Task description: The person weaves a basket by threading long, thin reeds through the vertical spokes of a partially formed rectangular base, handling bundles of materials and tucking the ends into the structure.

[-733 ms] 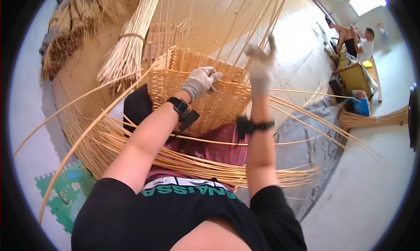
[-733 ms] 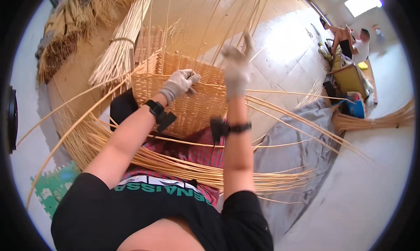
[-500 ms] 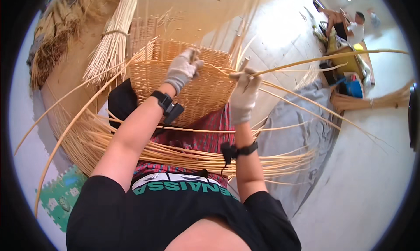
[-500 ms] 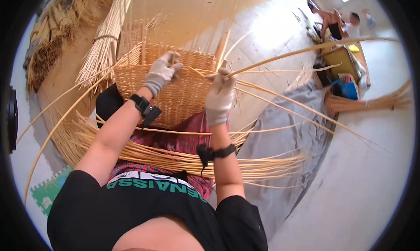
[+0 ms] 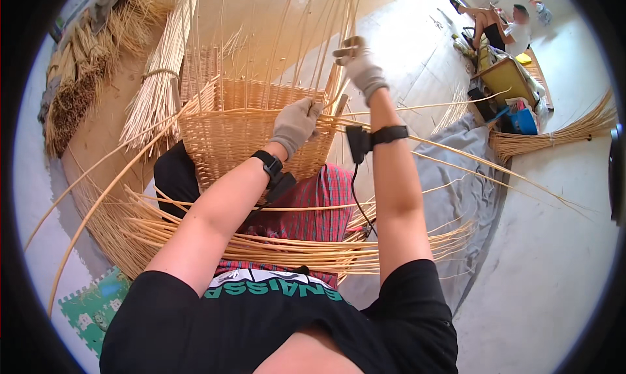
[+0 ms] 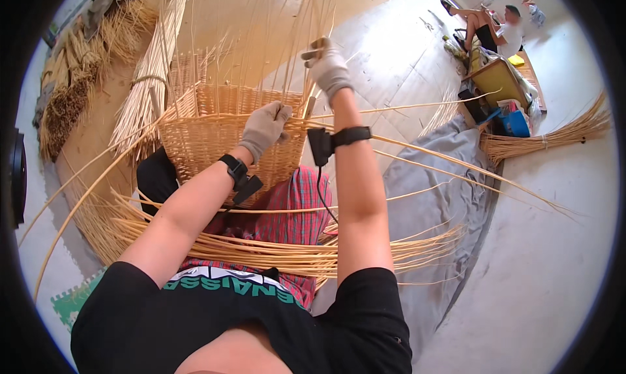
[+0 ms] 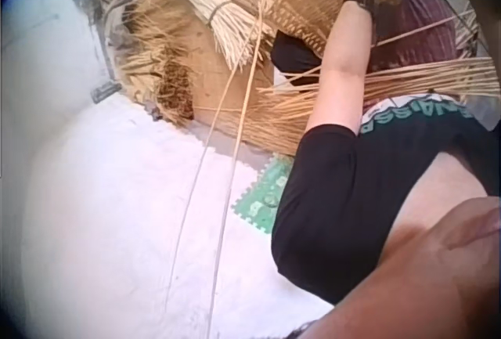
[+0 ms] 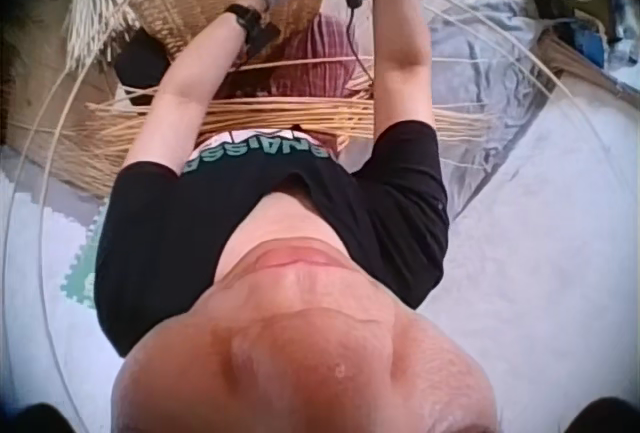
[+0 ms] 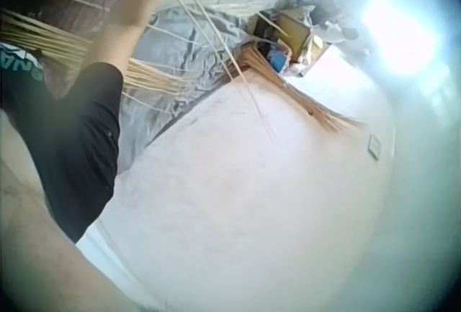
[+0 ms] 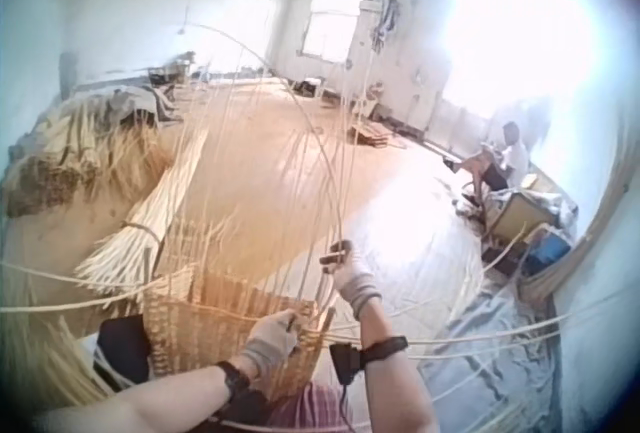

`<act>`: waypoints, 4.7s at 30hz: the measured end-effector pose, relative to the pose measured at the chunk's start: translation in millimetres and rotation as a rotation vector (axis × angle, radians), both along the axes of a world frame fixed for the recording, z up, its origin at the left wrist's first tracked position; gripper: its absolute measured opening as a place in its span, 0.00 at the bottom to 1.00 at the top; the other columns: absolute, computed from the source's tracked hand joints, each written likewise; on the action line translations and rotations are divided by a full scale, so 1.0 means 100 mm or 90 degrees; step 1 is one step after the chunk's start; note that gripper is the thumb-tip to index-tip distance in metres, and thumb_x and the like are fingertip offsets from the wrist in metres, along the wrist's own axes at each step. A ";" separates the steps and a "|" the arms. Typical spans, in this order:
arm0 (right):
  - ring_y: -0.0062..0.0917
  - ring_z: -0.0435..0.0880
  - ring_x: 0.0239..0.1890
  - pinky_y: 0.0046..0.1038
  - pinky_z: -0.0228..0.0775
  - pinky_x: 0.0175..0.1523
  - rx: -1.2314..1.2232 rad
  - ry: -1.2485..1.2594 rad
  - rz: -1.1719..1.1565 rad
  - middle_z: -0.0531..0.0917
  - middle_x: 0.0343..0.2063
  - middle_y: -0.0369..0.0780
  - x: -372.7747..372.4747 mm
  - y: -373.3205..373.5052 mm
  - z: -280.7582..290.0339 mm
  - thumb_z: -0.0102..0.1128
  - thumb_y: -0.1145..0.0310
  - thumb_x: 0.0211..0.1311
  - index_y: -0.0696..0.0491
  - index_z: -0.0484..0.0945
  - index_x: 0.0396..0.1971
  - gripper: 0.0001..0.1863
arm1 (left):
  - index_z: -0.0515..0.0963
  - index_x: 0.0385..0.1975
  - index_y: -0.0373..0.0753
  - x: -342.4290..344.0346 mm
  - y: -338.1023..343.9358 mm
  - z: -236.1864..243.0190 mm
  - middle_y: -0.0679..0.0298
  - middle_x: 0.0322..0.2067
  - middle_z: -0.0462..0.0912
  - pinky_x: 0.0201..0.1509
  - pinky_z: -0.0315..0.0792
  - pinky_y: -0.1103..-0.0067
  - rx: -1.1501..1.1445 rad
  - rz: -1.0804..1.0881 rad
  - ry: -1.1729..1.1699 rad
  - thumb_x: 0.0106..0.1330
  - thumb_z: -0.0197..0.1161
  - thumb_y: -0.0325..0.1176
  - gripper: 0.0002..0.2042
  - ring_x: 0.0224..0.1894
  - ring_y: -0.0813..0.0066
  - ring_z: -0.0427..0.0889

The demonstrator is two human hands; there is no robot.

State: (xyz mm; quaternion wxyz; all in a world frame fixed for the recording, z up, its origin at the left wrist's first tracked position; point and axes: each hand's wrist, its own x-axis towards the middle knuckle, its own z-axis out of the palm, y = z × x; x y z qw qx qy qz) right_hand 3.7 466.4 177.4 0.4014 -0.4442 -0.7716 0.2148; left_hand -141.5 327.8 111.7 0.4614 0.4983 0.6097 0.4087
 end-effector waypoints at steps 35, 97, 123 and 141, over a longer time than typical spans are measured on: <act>0.34 0.83 0.37 0.34 0.75 0.44 -0.245 -0.095 -0.044 0.83 0.34 0.45 0.18 -0.98 -0.52 0.78 0.56 0.51 0.56 0.80 0.46 0.27 | 0.77 0.54 0.34 -1.08 -0.16 -0.29 0.60 0.38 0.85 0.43 0.79 0.79 -0.005 0.071 -0.265 0.81 0.52 0.37 0.14 0.37 0.77 0.82; 0.47 0.84 0.46 0.46 0.75 0.51 -0.298 -0.179 -0.080 0.86 0.38 0.52 0.17 -2.77 -0.88 0.52 0.52 0.72 0.52 0.83 0.46 0.19 | 0.77 0.48 0.41 -0.33 -0.97 0.48 0.54 0.44 0.79 0.55 0.67 0.62 0.482 -0.049 0.559 0.62 0.68 0.46 0.20 0.49 0.52 0.77; 0.31 0.86 0.47 0.31 0.82 0.51 -0.372 0.706 0.111 0.85 0.45 0.42 -0.05 -3.23 -0.37 0.54 0.74 0.74 0.53 0.75 0.57 0.14 | 0.81 0.46 0.48 -1.11 -1.94 0.72 0.66 0.38 0.82 0.54 0.70 0.66 0.426 -0.192 0.467 0.59 0.69 0.33 0.15 0.46 0.62 0.82; 0.31 0.83 0.23 0.28 0.70 0.25 -0.377 0.827 -0.026 0.81 0.24 0.40 -0.27 -1.49 0.13 0.54 0.62 0.73 0.56 0.77 0.34 0.13 | 0.73 0.63 0.53 -1.51 -0.98 0.48 0.63 0.41 0.86 0.44 0.79 0.68 0.368 -0.163 0.634 0.68 0.58 0.26 0.23 0.42 0.61 0.86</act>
